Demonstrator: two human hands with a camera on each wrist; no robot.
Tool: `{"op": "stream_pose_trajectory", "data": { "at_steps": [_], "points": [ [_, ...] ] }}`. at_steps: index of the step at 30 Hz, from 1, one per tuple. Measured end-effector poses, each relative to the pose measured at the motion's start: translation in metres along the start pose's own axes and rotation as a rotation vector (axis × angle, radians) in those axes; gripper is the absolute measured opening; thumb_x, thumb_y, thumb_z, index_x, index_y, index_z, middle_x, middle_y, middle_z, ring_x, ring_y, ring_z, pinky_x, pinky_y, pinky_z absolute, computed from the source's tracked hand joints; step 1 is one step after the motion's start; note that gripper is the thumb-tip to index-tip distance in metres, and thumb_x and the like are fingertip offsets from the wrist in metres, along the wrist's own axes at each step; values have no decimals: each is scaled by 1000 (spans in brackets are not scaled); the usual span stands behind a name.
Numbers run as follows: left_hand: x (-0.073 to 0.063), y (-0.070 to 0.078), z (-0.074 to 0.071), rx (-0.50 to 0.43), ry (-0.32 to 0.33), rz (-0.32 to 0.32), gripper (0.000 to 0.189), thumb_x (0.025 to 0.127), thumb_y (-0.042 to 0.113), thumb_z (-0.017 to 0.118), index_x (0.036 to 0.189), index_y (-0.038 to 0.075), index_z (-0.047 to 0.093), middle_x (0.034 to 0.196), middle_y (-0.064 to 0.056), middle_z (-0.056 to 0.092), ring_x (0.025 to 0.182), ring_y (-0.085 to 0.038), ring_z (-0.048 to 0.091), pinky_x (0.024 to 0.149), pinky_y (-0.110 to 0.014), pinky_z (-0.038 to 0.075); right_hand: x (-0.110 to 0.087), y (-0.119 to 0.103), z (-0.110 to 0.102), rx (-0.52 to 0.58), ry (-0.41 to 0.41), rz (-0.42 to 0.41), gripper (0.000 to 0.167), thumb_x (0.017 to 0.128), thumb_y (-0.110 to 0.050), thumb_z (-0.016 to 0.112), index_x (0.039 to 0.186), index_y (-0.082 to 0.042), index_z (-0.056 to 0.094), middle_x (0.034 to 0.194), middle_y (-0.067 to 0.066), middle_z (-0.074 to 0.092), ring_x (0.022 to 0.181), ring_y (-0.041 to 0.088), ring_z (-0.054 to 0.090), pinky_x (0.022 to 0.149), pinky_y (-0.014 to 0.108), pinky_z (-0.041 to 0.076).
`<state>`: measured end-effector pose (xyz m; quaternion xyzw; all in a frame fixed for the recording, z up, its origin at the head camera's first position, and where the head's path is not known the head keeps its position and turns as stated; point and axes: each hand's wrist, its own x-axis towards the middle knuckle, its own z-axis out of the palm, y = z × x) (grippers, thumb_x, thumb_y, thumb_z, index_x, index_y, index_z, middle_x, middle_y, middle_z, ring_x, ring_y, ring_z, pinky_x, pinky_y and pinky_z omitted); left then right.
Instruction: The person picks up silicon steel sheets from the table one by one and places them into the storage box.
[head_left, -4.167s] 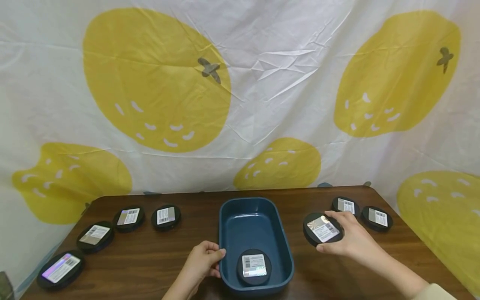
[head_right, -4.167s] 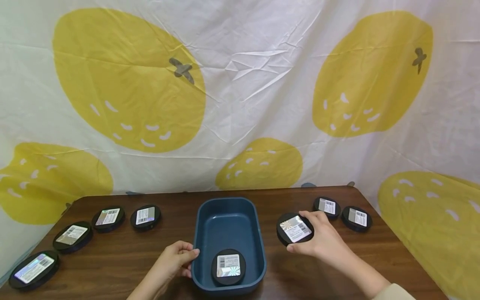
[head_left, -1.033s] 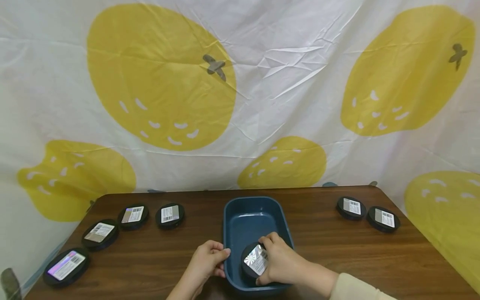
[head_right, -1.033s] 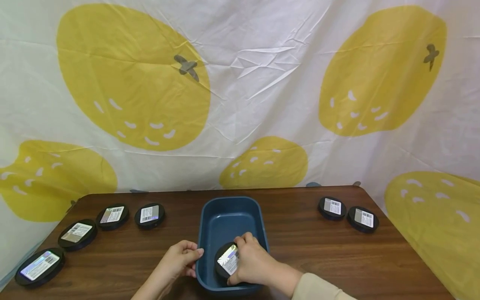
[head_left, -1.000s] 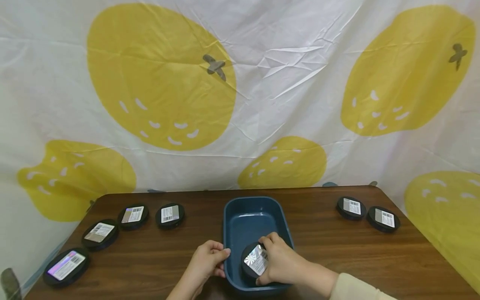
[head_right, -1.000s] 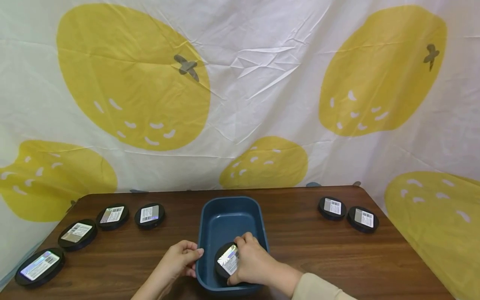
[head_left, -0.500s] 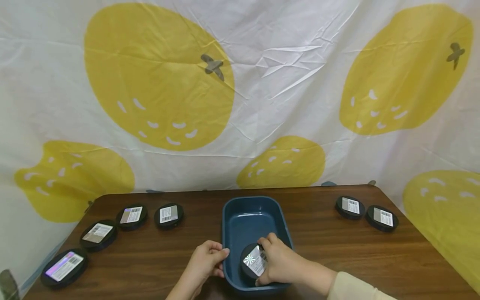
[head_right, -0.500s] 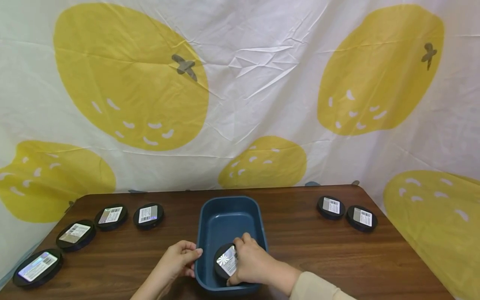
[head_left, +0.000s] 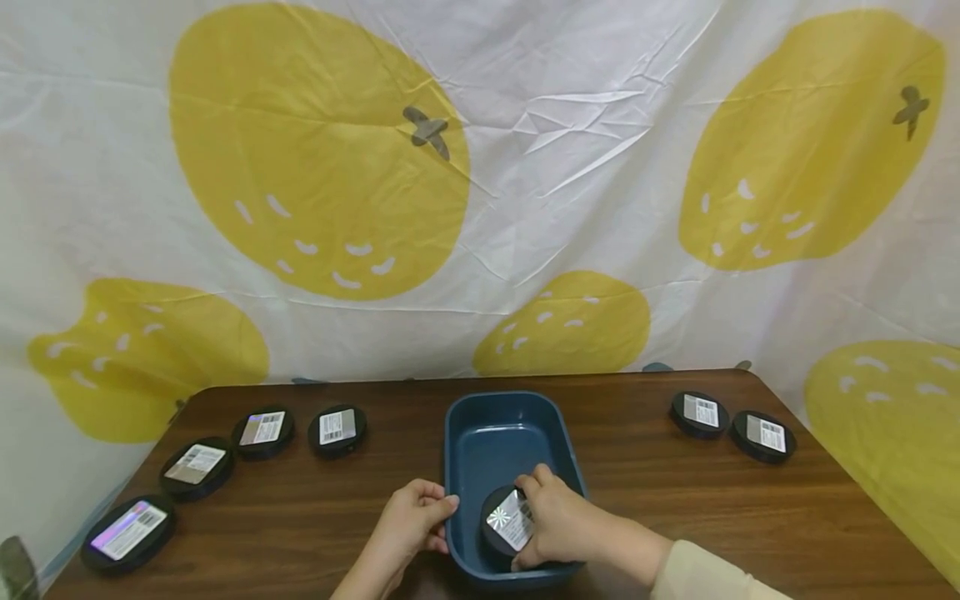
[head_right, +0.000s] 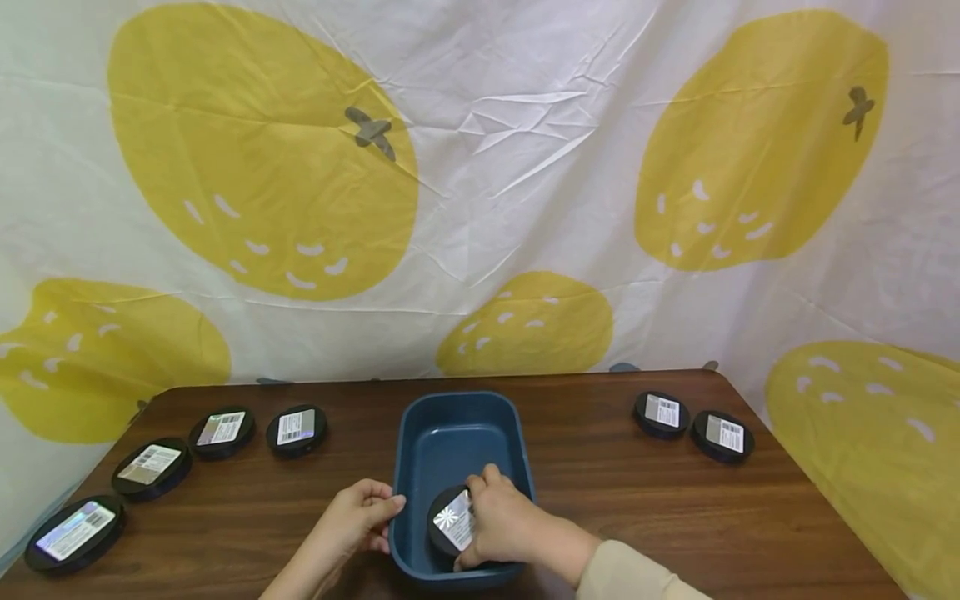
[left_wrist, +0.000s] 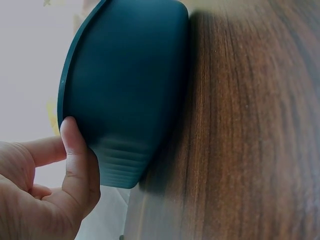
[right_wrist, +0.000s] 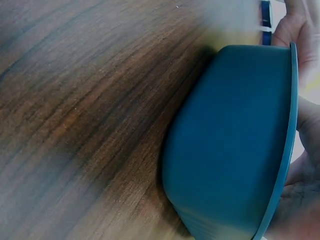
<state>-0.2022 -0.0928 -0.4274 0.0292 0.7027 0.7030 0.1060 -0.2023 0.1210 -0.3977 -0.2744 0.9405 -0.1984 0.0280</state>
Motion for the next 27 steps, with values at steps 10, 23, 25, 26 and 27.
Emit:
{"op": "stream_pose_trajectory", "data": {
  "at_steps": [10, 23, 25, 26, 27],
  "points": [
    [-1, 6, 1, 48, 27, -43, 18, 88, 4, 59, 95, -8, 47, 64, -2, 49, 50, -11, 48, 44, -21, 48, 1, 3, 2, -36, 23, -51, 86, 53, -37, 88, 115, 11, 53, 94, 6, 47, 82, 16, 52, 73, 25, 51],
    [-2, 8, 3, 38, 17, -55, 20, 87, 5, 59, 97, -8, 47, 65, -2, 47, 53, -11, 47, 45, -21, 48, -1, 6, 1, -151, 8, -74, 85, 58, -48, 83, 116, 8, 55, 95, 4, 48, 82, 12, 51, 73, 23, 50],
    [-1, 7, 3, 36, 17, -54, 20, 87, 5, 59, 97, -8, 47, 65, -2, 47, 53, -11, 46, 45, -21, 48, -1, 7, 0, -157, 14, -77, 85, 58, -49, 82, 116, 7, 55, 96, 4, 49, 84, 13, 51, 74, 24, 51],
    [-1, 7, 4, 33, 16, -51, 20, 87, 5, 59, 96, -8, 47, 65, -2, 47, 52, -11, 46, 45, -21, 48, -2, 7, 0, -162, 18, -78, 85, 58, -50, 82, 115, 7, 55, 97, 4, 49, 84, 14, 52, 75, 24, 51],
    [-1, 6, 4, 30, 15, -48, 20, 87, 5, 59, 96, -8, 47, 65, -2, 47, 52, -11, 46, 45, -21, 48, -2, 7, 0, -169, 21, -79, 85, 58, -50, 82, 115, 7, 55, 98, 5, 50, 85, 15, 52, 75, 25, 51]
  ]
}}
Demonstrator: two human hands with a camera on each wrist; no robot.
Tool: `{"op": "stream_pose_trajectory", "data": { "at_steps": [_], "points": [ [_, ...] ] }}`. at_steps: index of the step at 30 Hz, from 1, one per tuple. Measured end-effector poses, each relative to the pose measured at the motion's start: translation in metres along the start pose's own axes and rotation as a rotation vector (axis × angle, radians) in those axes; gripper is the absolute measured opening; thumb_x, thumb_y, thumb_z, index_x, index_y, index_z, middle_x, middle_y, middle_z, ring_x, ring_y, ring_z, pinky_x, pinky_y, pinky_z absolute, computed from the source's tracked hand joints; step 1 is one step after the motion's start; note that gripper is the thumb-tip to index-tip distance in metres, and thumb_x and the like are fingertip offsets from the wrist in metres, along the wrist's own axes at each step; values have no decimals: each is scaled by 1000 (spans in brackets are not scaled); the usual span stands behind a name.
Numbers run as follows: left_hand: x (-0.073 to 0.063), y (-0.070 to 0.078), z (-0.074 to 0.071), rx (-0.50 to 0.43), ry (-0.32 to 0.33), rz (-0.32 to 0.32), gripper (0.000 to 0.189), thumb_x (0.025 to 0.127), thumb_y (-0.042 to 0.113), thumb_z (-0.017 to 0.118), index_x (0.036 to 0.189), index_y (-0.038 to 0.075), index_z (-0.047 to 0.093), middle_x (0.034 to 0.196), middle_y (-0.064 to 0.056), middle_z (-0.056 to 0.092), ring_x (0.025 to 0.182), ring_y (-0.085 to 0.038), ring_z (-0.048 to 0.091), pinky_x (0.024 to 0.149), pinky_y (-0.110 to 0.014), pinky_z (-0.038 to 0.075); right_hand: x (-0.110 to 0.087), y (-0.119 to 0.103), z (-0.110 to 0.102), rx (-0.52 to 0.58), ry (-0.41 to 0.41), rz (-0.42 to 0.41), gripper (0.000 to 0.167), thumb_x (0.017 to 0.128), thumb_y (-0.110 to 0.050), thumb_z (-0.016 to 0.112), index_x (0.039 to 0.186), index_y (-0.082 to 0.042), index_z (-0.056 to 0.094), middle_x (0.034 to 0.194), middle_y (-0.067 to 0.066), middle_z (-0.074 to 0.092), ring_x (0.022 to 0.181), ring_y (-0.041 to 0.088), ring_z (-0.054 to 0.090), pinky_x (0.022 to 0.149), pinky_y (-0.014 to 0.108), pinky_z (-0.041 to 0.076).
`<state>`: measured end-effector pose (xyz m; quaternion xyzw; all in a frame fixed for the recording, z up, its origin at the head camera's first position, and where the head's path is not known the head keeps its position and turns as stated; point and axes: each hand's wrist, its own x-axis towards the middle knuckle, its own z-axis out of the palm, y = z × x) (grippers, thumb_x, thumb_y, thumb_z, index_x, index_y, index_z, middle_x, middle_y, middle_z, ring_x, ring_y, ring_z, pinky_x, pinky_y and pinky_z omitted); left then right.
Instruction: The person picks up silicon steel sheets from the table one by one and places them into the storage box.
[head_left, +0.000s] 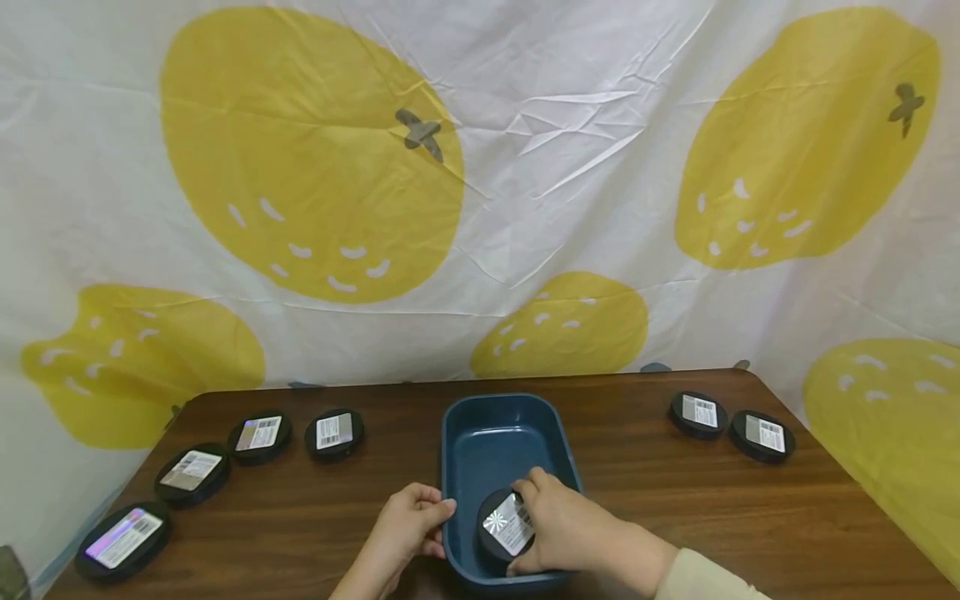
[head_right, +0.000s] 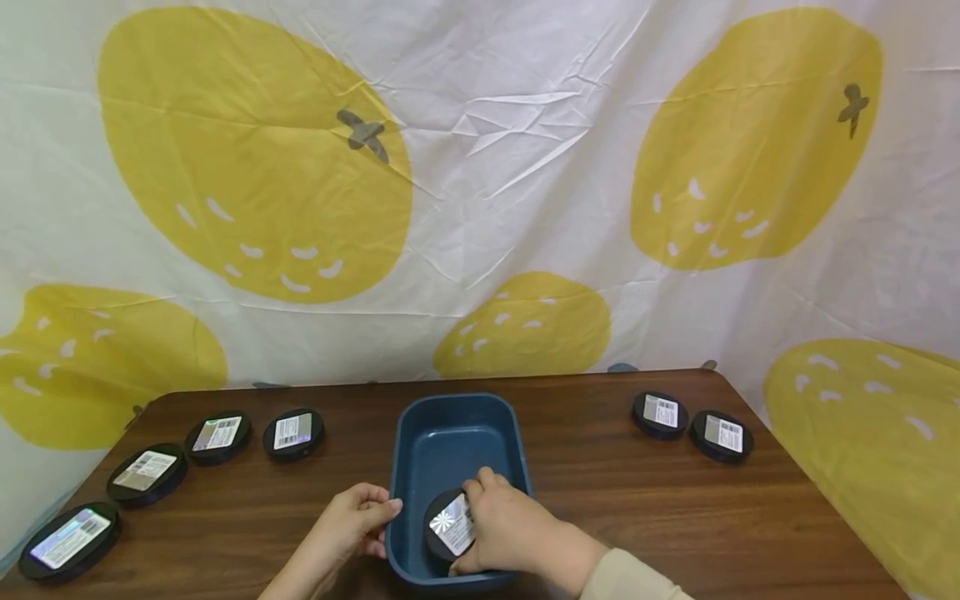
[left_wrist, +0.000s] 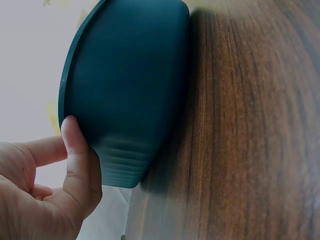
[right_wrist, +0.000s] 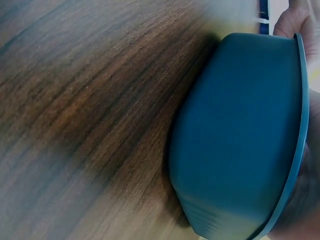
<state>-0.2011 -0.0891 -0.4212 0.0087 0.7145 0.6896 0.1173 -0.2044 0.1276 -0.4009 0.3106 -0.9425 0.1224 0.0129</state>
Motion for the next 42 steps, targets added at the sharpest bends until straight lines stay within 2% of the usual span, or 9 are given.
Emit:
{"op": "stream_pose_trajectory", "data": {
  "at_steps": [13, 19, 25, 32, 35, 42],
  "points": [
    [1, 0, 2, -2, -2, 4, 21, 87, 5, 59, 97, -9, 47, 64, -2, 48, 52, -10, 47, 45, -20, 48, -4, 1, 1, -102, 25, -4, 87, 60, -57, 79, 117, 5, 56, 107, 9, 55, 94, 22, 55, 77, 32, 53],
    [1, -2, 1, -8, 5, -3, 22, 87, 6, 60, 97, -8, 47, 65, -3, 50, 51, -11, 48, 44, -20, 48, -6, 0, -2, -167, -1, -19, 90, 64, -64, 72, 121, 4, 56, 113, 12, 57, 100, 25, 57, 86, 38, 50],
    [0, -2, 0, -13, 3, -2, 21, 87, 6, 60, 97, -8, 47, 66, -3, 50, 50, -11, 49, 44, -20, 48, -7, 0, -6, -156, -9, -28, 89, 70, -67, 65, 126, 1, 54, 119, 11, 56, 107, 26, 55, 93, 42, 46],
    [0, 0, 0, -12, -3, -1, 22, 87, 6, 60, 97, -9, 47, 65, -3, 50, 51, -10, 48, 44, -20, 48, -10, 5, -9, -146, -21, -62, 84, 81, -68, 51, 137, -6, 45, 140, 11, 44, 130, 30, 39, 105, 53, 31],
    [0, 1, 0, -9, -5, -3, 22, 87, 6, 59, 97, -9, 47, 64, -2, 49, 51, -10, 48, 44, -20, 48, -12, 7, -9, -152, -7, -58, 82, 82, -69, 47, 140, -10, 42, 143, 10, 41, 134, 30, 33, 106, 55, 27],
    [0, 0, 0, -14, -5, -3, 22, 87, 6, 59, 97, -8, 47, 64, -2, 48, 52, -10, 47, 44, -20, 48, -15, 12, -9, -193, 38, -22, 85, 82, -70, 46, 145, -16, 33, 149, 9, 32, 139, 28, 22, 109, 54, 20]
  ]
}}
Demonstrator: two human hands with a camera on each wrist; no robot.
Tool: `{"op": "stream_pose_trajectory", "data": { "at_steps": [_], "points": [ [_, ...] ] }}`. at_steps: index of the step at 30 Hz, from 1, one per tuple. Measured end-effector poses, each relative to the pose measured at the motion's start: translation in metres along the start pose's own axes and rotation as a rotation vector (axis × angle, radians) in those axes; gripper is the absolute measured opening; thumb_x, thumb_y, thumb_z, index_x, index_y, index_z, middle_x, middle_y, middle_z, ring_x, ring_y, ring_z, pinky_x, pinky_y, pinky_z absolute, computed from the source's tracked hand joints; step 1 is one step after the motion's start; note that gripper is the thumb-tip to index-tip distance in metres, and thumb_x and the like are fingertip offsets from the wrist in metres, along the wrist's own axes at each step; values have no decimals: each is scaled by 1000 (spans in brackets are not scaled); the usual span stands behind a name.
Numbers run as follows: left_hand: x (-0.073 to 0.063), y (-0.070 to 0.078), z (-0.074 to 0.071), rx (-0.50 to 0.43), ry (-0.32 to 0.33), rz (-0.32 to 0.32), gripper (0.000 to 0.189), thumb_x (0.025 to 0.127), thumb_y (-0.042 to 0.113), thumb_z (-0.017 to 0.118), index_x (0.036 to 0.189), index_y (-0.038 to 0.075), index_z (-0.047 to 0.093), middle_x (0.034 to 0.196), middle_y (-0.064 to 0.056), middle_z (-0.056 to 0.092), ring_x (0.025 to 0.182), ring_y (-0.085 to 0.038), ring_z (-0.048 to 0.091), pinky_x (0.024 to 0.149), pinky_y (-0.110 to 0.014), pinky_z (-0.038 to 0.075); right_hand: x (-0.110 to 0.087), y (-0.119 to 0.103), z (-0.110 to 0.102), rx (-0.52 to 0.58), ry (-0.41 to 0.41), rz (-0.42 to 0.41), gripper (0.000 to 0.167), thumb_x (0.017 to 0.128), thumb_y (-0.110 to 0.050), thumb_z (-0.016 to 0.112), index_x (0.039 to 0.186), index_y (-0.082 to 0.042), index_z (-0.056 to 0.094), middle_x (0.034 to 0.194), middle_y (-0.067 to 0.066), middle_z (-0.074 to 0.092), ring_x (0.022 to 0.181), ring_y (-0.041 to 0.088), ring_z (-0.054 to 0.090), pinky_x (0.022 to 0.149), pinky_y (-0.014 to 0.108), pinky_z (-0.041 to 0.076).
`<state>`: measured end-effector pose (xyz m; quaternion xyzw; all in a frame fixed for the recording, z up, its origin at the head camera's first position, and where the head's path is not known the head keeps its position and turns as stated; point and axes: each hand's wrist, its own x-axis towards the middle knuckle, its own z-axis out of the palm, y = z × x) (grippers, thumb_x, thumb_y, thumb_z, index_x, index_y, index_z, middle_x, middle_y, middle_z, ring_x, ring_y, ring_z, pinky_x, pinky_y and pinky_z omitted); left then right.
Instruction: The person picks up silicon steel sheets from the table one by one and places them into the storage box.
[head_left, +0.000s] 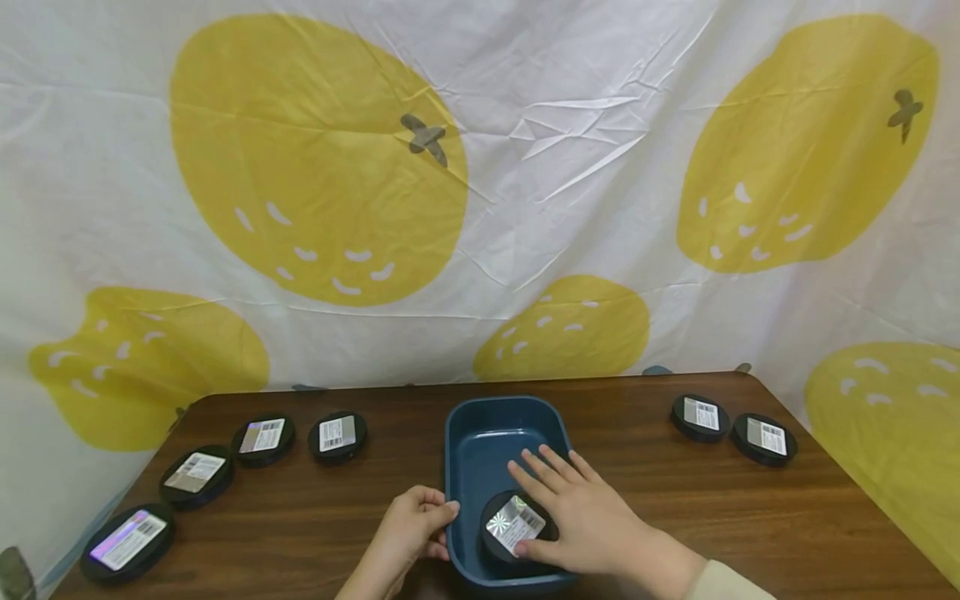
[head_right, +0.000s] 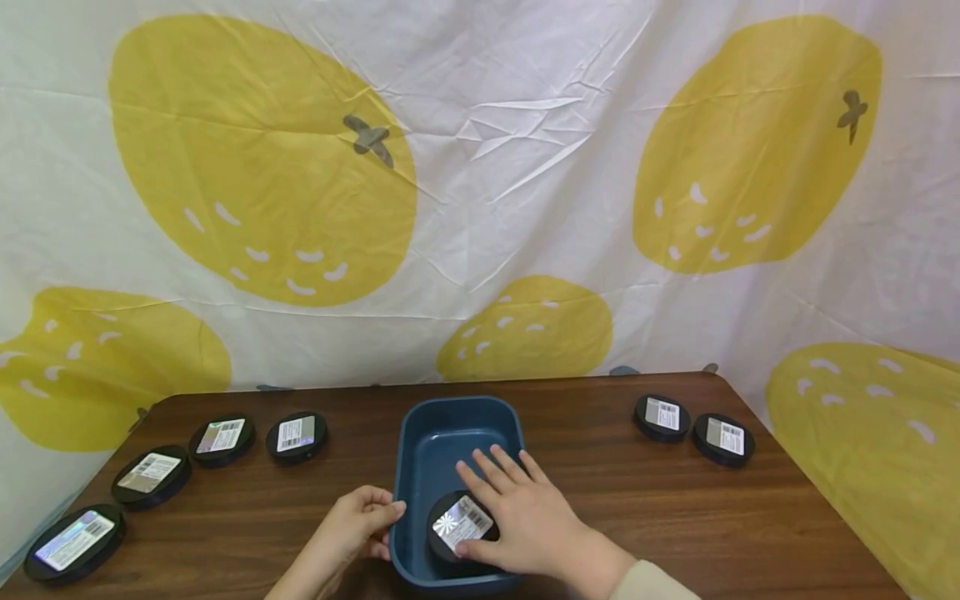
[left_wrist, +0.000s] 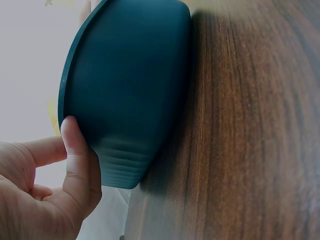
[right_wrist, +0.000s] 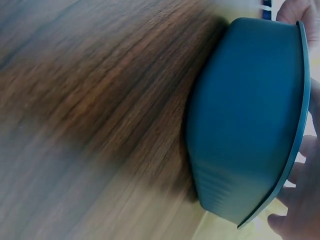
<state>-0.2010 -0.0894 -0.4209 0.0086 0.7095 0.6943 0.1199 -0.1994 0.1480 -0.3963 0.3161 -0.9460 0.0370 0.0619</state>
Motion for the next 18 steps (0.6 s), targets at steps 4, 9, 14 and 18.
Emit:
{"op": "stream_pose_trajectory", "data": {
  "at_steps": [4, 9, 14, 18],
  "points": [
    [0, -1, 0, 0, 5, 4, 20, 87, 5, 59, 96, -8, 47, 64, -2, 48, 52, -10, 47, 44, -20, 48, -3, 4, 0, -13, 15, 24, 86, 81, -71, 46, 145, -16, 32, 150, 7, 28, 140, 28, 17, 111, 54, 16],
    [1, -2, -1, 9, 8, 4, 19, 88, 5, 59, 95, -8, 47, 63, -1, 48, 52, -11, 47, 44, -21, 48, -9, 10, 0, -5, 39, 50, 87, 81, -70, 48, 146, -16, 30, 151, 7, 25, 140, 30, 14, 111, 56, 14],
    [1, -2, -2, 16, 8, 5, 18, 88, 5, 58, 95, -8, 47, 63, -1, 49, 52, -11, 48, 45, -21, 48, -16, 15, 0, -5, 77, 67, 86, 81, -68, 51, 147, -16, 29, 151, 8, 24, 140, 32, 13, 110, 57, 15],
    [1, -2, -1, 24, 5, 8, 18, 88, 5, 58, 94, -8, 47, 64, -1, 50, 50, -10, 49, 45, -21, 48, -20, 18, 0, -10, 78, 92, 85, 82, -67, 51, 147, -18, 28, 151, 8, 24, 140, 31, 13, 110, 56, 13]
  ]
}}
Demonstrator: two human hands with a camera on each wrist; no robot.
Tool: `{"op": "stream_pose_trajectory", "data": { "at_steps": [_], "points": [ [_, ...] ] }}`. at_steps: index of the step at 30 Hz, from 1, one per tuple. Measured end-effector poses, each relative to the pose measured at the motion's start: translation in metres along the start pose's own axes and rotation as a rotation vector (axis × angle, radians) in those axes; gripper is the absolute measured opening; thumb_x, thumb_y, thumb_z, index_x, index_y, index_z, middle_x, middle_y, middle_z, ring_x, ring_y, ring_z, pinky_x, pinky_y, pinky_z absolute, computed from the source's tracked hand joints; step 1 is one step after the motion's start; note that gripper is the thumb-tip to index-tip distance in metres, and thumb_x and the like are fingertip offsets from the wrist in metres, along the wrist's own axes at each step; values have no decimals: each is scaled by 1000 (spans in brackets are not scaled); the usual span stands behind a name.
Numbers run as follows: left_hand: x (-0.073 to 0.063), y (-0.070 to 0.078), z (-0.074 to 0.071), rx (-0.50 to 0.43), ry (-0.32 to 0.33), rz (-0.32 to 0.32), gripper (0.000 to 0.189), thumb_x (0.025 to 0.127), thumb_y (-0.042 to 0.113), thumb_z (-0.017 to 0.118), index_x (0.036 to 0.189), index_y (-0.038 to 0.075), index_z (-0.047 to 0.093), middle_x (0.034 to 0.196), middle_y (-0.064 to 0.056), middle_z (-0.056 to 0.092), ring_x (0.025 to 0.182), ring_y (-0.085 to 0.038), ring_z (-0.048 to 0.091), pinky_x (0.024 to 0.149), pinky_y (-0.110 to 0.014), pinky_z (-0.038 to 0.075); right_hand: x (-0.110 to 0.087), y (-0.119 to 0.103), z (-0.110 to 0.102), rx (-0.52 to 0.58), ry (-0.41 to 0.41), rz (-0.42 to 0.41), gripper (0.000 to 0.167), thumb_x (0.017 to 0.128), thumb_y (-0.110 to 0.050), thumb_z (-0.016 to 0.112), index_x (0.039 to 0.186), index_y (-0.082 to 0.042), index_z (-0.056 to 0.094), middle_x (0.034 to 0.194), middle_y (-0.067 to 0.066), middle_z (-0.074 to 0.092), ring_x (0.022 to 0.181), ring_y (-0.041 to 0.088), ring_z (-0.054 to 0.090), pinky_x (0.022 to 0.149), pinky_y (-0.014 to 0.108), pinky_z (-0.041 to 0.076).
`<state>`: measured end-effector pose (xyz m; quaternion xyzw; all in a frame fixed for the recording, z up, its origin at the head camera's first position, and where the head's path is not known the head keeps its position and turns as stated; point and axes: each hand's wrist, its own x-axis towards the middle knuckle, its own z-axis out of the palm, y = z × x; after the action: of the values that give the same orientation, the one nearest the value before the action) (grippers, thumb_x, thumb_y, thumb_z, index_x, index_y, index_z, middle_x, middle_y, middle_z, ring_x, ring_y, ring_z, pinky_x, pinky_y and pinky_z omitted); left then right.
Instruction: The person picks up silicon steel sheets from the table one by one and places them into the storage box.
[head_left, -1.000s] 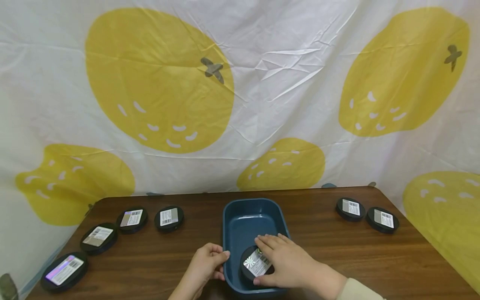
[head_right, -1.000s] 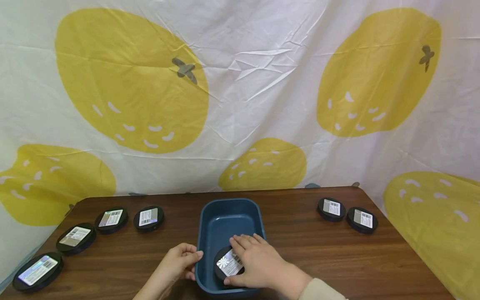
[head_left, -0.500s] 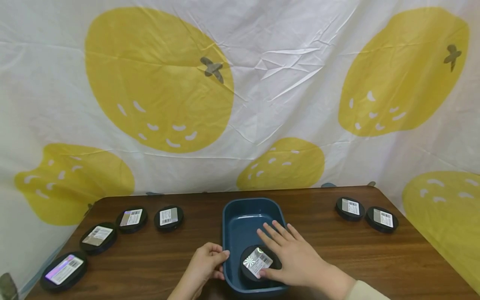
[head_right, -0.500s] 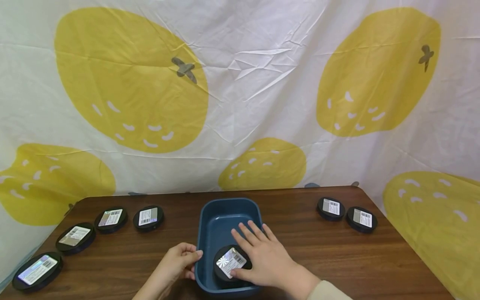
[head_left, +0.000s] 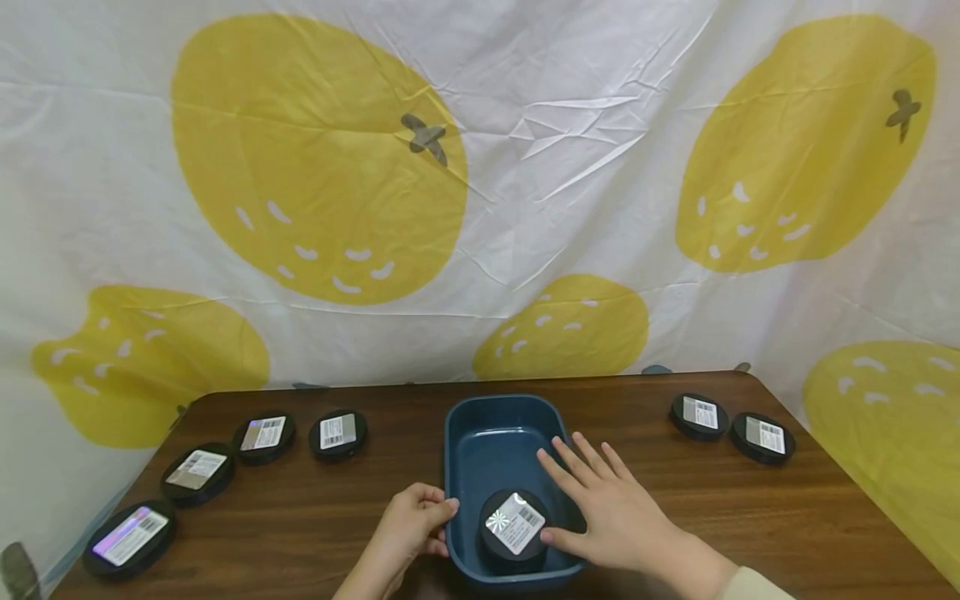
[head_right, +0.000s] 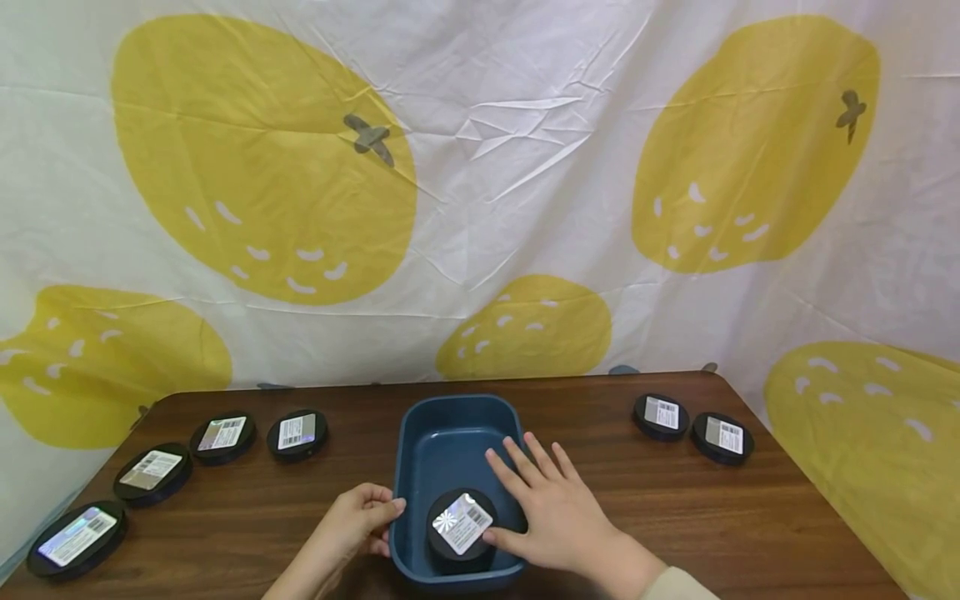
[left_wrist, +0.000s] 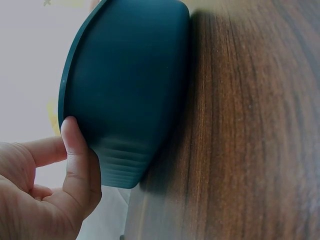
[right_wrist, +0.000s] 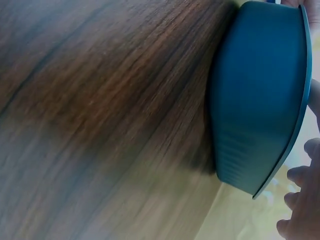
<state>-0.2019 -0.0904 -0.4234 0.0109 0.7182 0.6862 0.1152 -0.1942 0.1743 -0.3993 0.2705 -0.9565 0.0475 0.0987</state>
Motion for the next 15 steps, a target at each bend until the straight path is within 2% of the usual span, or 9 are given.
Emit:
{"op": "stream_pose_trajectory", "data": {
  "at_steps": [15],
  "points": [
    [0, -1, 0, -16, 2, 1, 18, 88, 5, 58, 95, -8, 48, 63, -1, 48, 52, -11, 47, 45, -21, 48, -12, 14, 0, 20, 28, 94, 84, 81, -65, 54, 147, -22, 28, 150, 9, 29, 140, 31, 16, 109, 58, 10]
  ]
}}
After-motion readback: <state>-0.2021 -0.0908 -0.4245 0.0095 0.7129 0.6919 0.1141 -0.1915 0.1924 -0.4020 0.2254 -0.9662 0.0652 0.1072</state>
